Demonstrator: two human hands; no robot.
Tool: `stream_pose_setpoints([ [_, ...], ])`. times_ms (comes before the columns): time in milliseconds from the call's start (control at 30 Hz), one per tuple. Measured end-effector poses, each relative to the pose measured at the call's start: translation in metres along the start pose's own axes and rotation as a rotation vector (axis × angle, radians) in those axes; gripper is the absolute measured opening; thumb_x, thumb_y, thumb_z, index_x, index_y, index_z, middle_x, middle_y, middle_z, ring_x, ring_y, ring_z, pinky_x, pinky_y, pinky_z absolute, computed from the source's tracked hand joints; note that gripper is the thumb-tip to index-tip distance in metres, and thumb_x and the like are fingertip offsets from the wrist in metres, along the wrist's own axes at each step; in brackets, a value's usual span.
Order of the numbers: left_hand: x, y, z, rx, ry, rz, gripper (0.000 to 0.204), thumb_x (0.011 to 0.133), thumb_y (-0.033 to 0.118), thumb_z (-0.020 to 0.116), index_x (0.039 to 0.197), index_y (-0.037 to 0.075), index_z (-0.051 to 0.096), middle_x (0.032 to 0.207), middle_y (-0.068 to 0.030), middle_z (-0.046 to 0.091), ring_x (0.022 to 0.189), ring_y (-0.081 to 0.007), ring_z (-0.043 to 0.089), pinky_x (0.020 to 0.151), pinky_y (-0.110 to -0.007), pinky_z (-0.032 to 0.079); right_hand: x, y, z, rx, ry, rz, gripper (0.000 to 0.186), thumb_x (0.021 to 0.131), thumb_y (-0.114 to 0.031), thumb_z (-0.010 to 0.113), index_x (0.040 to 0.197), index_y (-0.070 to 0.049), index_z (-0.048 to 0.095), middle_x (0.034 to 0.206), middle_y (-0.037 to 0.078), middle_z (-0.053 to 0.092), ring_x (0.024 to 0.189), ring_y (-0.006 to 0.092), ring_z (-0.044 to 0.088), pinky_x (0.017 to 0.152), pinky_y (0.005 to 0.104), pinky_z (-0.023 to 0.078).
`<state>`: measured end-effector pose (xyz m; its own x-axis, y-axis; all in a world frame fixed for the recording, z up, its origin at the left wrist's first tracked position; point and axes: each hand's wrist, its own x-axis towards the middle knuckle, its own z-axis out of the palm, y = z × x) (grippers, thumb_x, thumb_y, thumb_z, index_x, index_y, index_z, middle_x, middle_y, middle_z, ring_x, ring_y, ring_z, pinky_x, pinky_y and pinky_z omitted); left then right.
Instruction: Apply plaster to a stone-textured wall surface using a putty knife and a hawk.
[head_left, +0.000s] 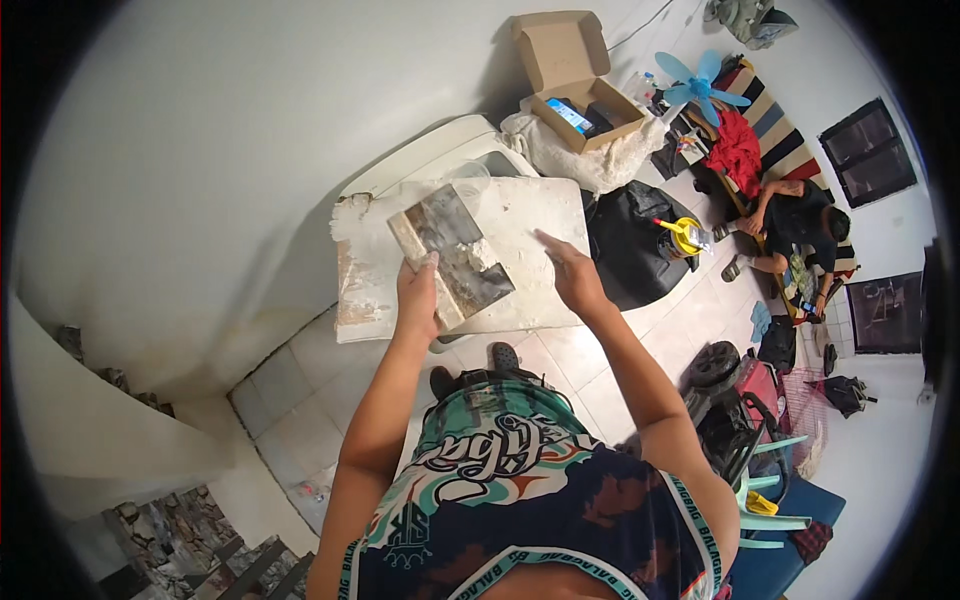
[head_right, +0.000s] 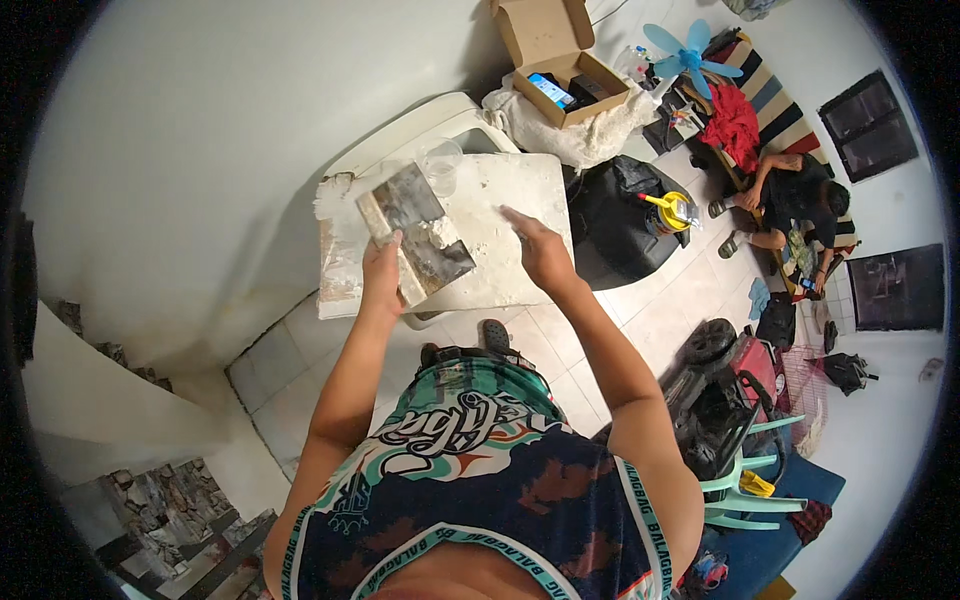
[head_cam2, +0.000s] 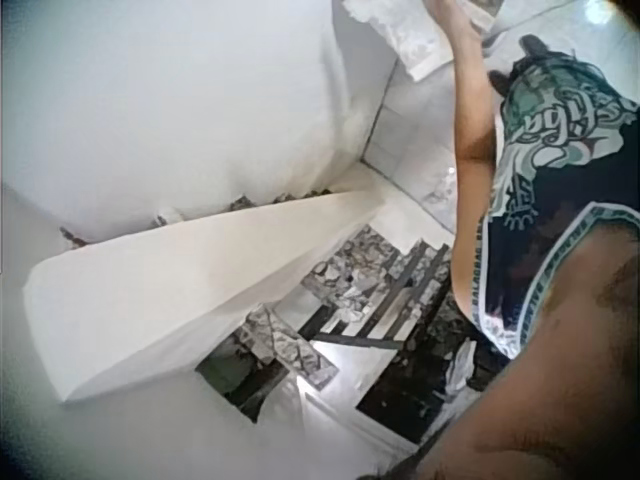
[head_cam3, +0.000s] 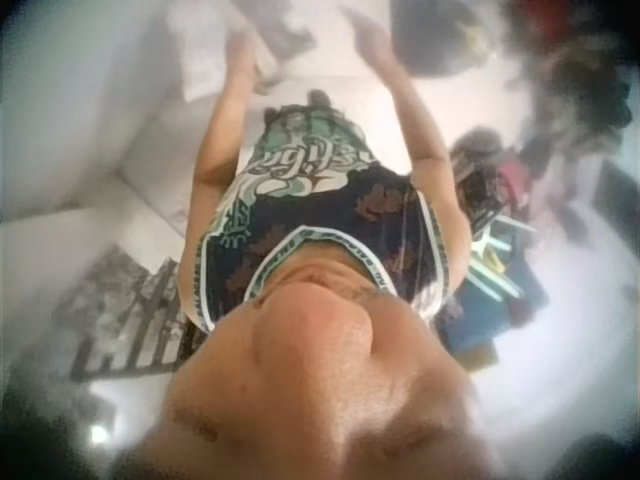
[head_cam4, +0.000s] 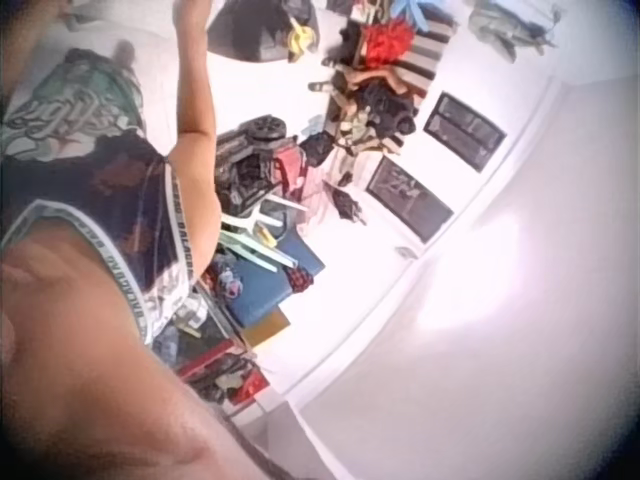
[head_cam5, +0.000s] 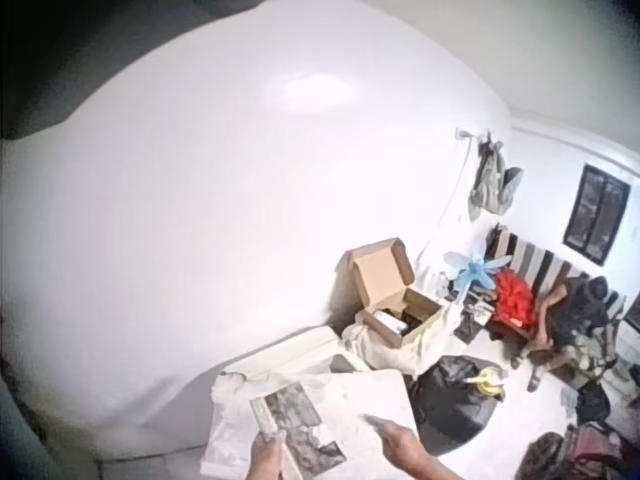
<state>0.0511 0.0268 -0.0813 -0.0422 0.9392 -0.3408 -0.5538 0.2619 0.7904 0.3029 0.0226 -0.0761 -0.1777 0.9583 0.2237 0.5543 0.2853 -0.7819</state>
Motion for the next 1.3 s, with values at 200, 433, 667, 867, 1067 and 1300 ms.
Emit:
stream_pose_setpoints([
  [200, 0.002, 0.026, 0.004, 0.425, 0.048, 0.538, 0.042, 0.095, 0.014, 0.054, 0.129, -0.003, 0.037, 0.123, -0.0133, 0.050, 0.107, -0.0166, 0.051, 0.092, -0.029, 0.041, -0.002, -0.030, 0.024, 0.430, 0.431, 0.175, 0.021, 0.095, -0.012, 0.054, 0.103, 0.008, 0.057, 0.083, 0.007, 0.064, 0.072, 0.0099, 0.056, 0.063, 0.0253, 0.046],
  [433, -0.012, 0.024, -0.001, 0.808, -0.106, 0.550, 0.038, 0.093, 0.016, 0.054, 0.121, -0.006, 0.043, 0.101, -0.0237, 0.059, 0.092, -0.0289, 0.061, 0.080, -0.033, 0.046, 0.012, -0.048, 0.055, 1.248, 0.317, 0.558, 0.017, 0.093, -0.007, 0.052, 0.103, 0.007, 0.053, 0.097, 0.014, 0.062, 0.086, 0.0223, 0.064, 0.078, 0.0367, 0.054],
  [667, -0.026, 0.030, -0.029, 1.162, -0.377, 0.610, 0.034, 0.082, -0.001, 0.053, 0.116, 0.004, 0.051, 0.112, -0.0180, 0.059, 0.098, -0.0398, 0.058, 0.082, -0.041, 0.048, 0.011, -0.046, 0.056, 1.395, 0.215, 0.606, 0.022, 0.094, -0.004, 0.048, 0.112, 0.008, 0.050, 0.102, 0.016, 0.061, 0.091, 0.0254, 0.063, 0.081, 0.0386, 0.053],
  [867, -0.018, 0.032, -0.058, 1.318, -0.364, 0.762, 0.038, 0.081, -0.003, 0.051, 0.119, 0.003, 0.051, 0.115, -0.0182, 0.058, 0.100, -0.0400, 0.057, 0.084, -0.042, 0.049, 0.014, -0.069, 0.035, 1.384, 0.231, 0.535, 0.022, 0.095, -0.005, 0.048, 0.112, 0.006, 0.051, 0.105, 0.014, 0.061, 0.092, 0.0248, 0.062, 0.082, 0.0402, 0.053],
  [1067, -0.010, 0.020, -0.044, 0.679, 0.006, 0.361, 0.035, 0.094, 0.013, 0.052, 0.123, -0.005, 0.043, 0.112, -0.0189, 0.058, 0.104, -0.0275, 0.057, 0.091, -0.035, 0.044, 0.014, -0.096, 0.023, 1.278, 0.417, 0.340, 0.020, 0.096, -0.005, 0.048, 0.112, 0.005, 0.054, 0.106, 0.011, 0.062, 0.096, 0.0213, 0.062, 0.084, 0.0360, 0.050],
  [1300, -0.016, 0.036, -0.011, 0.029, -0.097, 0.102, 0.034, 0.096, 0.011, 0.049, 0.127, 0.001, 0.043, 0.117, -0.0097, 0.056, 0.105, -0.0185, 0.054, 0.091, -0.032, 0.044, -0.010, -0.102, 0.043, -0.079, -0.068, -0.405, 0.074, 0.065, 0.018, 0.047, 0.136, -0.004, 0.041, 0.138, 0.020, 0.042, 0.128, 0.0369, 0.042, 0.102, 0.0389, 0.041],
])
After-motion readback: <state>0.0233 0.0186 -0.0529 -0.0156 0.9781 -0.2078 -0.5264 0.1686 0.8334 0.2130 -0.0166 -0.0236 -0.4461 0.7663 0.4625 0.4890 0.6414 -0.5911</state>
